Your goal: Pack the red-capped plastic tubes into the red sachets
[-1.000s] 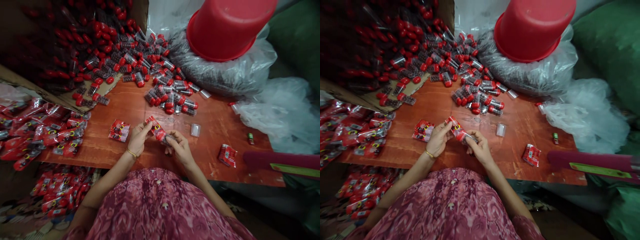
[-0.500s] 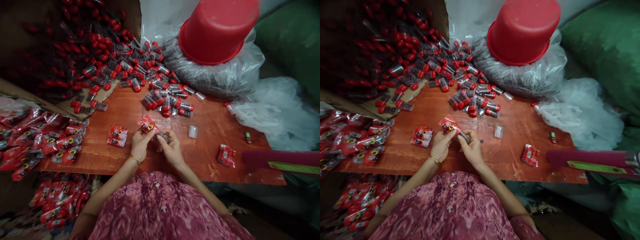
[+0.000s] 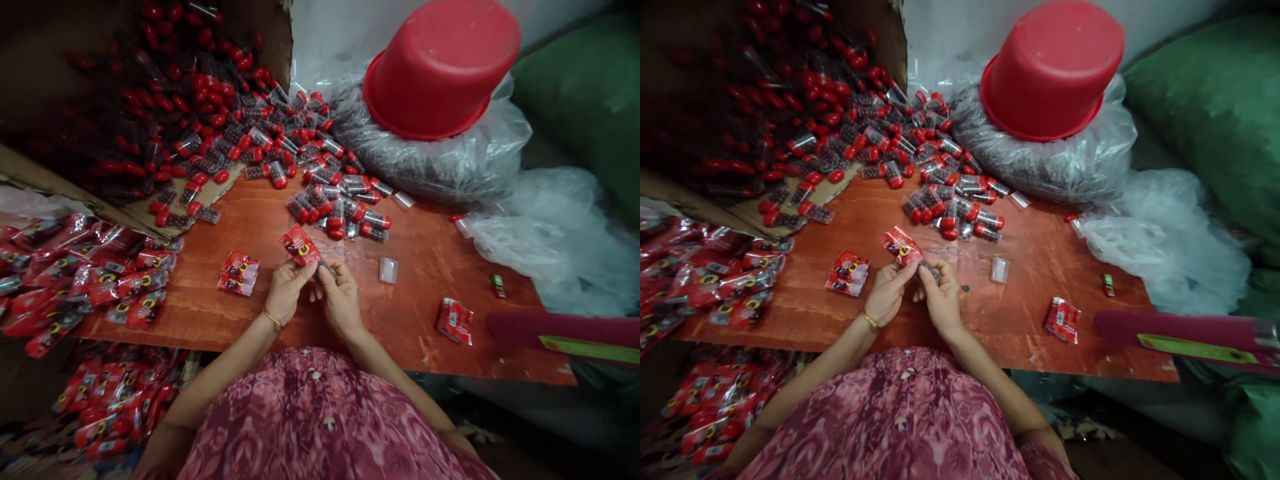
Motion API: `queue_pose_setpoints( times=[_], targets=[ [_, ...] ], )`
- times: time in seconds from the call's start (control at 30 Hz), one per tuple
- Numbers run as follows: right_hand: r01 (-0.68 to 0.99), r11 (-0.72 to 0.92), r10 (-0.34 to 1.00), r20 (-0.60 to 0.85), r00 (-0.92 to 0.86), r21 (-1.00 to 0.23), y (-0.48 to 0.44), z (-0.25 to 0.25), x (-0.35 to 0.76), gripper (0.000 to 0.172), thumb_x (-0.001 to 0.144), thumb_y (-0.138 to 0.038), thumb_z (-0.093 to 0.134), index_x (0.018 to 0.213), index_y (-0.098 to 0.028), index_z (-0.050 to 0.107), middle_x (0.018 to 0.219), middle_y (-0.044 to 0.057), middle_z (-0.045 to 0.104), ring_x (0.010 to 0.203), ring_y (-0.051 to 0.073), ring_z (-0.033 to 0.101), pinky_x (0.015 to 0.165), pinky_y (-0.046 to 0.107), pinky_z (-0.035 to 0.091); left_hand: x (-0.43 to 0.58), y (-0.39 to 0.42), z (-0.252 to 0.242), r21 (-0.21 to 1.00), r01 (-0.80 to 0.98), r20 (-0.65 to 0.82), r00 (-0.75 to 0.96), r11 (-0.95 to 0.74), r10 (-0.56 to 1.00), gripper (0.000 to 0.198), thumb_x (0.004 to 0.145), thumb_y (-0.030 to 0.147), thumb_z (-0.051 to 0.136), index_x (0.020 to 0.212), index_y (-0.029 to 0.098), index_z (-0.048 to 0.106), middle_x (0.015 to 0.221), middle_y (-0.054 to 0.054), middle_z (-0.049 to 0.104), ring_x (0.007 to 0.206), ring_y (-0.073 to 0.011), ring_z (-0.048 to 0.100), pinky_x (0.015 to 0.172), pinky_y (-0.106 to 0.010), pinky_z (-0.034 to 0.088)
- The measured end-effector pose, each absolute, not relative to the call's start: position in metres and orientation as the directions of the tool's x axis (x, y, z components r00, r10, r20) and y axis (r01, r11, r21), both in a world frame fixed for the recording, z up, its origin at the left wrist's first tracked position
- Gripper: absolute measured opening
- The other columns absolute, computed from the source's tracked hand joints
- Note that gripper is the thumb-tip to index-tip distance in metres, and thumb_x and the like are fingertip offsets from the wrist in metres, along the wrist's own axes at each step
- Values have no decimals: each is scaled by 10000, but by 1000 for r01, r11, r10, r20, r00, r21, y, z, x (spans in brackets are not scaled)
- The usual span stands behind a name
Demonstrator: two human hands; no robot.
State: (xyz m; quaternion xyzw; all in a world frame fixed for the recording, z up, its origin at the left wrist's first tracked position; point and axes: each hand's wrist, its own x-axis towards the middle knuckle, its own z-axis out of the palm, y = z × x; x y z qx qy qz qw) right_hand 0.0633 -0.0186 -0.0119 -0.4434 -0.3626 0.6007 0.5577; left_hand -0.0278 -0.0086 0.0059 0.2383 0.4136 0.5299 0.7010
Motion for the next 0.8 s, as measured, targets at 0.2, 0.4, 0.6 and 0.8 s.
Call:
queue_pose_setpoints(
  times=[0.2, 0.4, 0.6, 0.8],
  targets=[
    [-294, -246, 967, -216, -133, -924, -17, -8, 71, 311, 705, -392, 671, 911, -205, 531, 671, -47, 608, 519, 82, 584, 493, 204, 493, -34, -8, 8, 741, -598, -357, 32, 304, 934, 298, 590, 383, 741, 648, 133, 590, 550, 21, 576, 455, -66, 483, 412, -185, 377],
    [-181, -92, 994, -102, 46, -979, -18, -8, 70, 251, 725, -375, 650, 857, -193, 539, 653, -48, 590, 473, 68, 554, 478, 197, 460, -33, -8, 1, 786, -549, -316, 38, 284, 948, 322, 598, 430, 740, 656, 129, 640, 622, 2, 618, 516, -66, 486, 480, -189, 387],
    [-81, 23, 1000, 21, 21, -996, -21, -11, 71, 210, 764, -326, 618, 918, -199, 556, 725, -31, 595, 520, 71, 538, 522, 217, 474, -41, 3, 5, 853, -461, -270, 8, 243, 963, 338, 609, 455, 724, 653, 127, 658, 642, -16, 635, 655, -125, 559, 658, -247, 427],
    [-99, -69, 996, -63, -60, -993, -18, -5, 81, 248, 743, -387, 639, 880, -198, 556, 620, -37, 593, 446, 87, 532, 455, 227, 442, -39, 5, -1, 905, -326, -283, 17, 273, 959, 258, 593, 368, 740, 610, 132, 635, 585, 18, 598, 556, -93, 502, 570, -225, 400]
  ],
)
